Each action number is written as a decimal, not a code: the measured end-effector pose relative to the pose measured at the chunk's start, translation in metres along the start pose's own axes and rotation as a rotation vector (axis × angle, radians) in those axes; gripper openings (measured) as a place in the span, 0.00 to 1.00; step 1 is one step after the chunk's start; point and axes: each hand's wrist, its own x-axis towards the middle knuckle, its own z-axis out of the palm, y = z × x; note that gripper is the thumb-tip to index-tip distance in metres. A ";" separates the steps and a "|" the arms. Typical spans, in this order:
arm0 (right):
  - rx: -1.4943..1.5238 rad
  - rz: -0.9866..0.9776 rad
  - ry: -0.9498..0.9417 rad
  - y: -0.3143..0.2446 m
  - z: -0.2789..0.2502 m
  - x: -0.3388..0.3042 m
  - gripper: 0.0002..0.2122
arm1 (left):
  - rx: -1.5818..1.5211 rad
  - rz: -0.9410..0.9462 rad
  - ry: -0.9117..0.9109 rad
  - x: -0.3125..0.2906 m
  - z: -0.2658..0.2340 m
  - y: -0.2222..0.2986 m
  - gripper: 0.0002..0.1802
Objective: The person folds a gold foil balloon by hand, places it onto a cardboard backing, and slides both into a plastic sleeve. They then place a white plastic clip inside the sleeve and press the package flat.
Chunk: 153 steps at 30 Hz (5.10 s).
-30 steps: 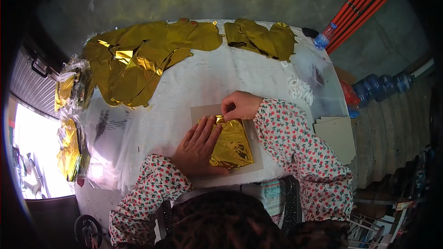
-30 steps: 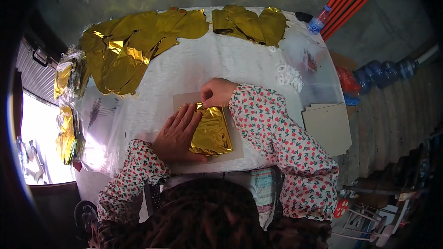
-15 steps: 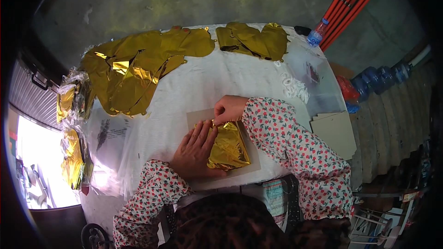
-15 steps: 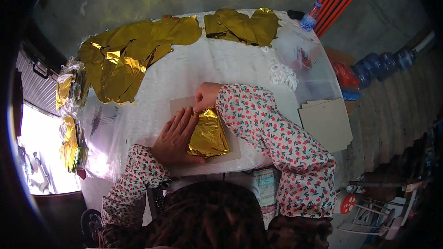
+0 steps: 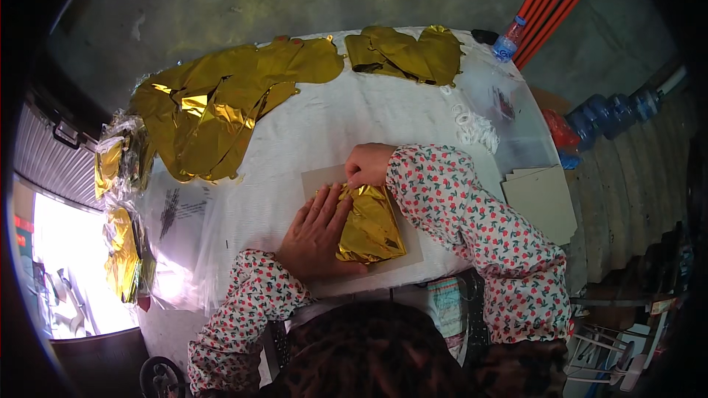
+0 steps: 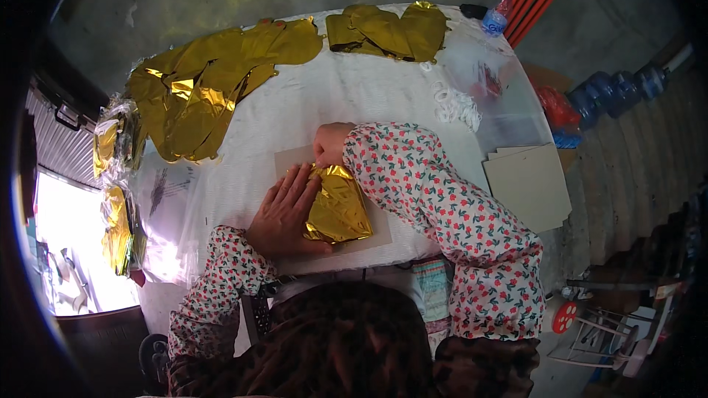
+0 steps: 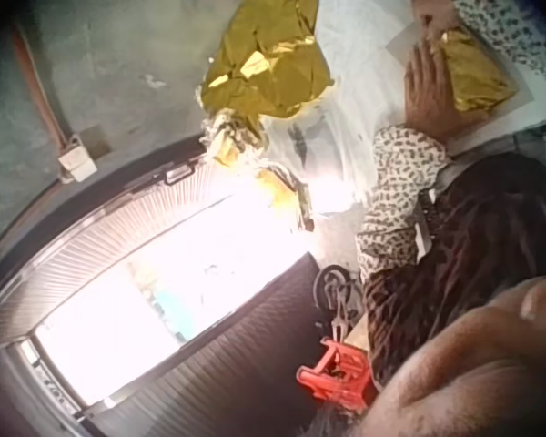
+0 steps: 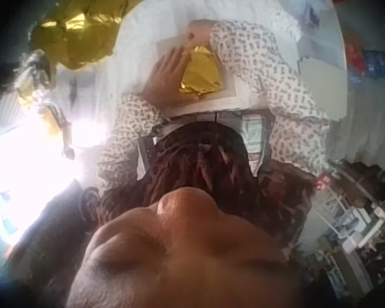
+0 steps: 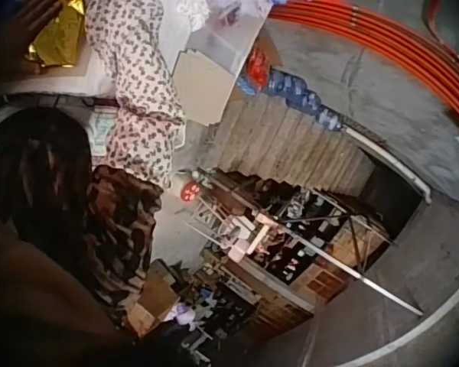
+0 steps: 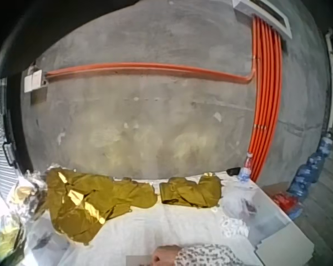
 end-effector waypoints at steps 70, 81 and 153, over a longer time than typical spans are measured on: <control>-0.252 0.034 0.532 -0.044 0.108 -0.082 0.44 | -1.519 -0.895 0.129 -0.030 -0.035 -0.021 0.23; -0.229 -0.056 0.670 -0.035 0.113 -0.075 0.40 | -1.544 -0.636 0.266 -0.019 0.018 0.004 0.17; 1.563 -0.007 0.917 -0.035 0.135 -0.181 0.17 | 0.011 -0.813 0.647 -0.196 -0.065 -0.136 0.13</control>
